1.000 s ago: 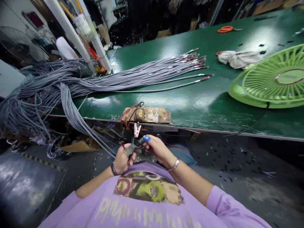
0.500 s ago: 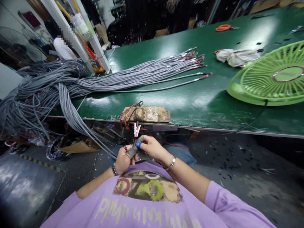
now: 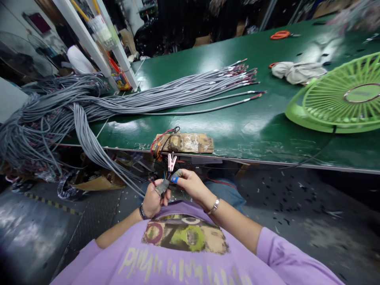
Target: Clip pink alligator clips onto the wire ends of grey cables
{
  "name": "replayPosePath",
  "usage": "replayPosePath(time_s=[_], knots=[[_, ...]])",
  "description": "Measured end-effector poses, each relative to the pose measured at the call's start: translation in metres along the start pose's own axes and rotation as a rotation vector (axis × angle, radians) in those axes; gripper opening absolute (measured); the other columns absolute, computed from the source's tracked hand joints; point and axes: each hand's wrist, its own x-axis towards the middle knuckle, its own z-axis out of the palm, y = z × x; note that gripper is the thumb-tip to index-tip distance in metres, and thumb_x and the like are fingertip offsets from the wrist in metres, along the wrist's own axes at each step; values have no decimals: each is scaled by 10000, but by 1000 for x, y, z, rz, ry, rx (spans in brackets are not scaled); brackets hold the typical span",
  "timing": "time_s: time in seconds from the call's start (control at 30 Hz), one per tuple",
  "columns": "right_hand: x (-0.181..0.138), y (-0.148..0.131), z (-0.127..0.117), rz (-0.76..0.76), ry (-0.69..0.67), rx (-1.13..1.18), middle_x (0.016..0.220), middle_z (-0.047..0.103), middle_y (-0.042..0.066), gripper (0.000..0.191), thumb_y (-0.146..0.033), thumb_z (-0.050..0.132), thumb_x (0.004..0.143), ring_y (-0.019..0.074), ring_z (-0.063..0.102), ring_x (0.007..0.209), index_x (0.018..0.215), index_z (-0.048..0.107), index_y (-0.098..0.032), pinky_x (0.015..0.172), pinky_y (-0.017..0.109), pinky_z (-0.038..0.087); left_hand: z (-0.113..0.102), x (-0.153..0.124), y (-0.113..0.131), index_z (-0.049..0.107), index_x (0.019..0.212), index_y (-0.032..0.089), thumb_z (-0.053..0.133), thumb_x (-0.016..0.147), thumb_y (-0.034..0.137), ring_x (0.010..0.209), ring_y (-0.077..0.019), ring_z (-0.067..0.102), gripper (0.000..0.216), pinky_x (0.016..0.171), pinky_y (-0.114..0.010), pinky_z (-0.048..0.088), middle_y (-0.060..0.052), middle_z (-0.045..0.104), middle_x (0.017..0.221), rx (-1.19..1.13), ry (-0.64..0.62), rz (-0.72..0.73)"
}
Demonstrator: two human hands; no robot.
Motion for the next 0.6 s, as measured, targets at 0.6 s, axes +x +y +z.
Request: replayPosePath(time_s=[0.6], knots=[[2,-15,-7,59,-209,-40,666,569,-28,428,-451,835,501,106,462,635,714,612,-153,637,267,358,-6,-3,0,499,466,177,634,672,674,288,-62,395,555,336,-204,252,19,492,389,134,-98,19]])
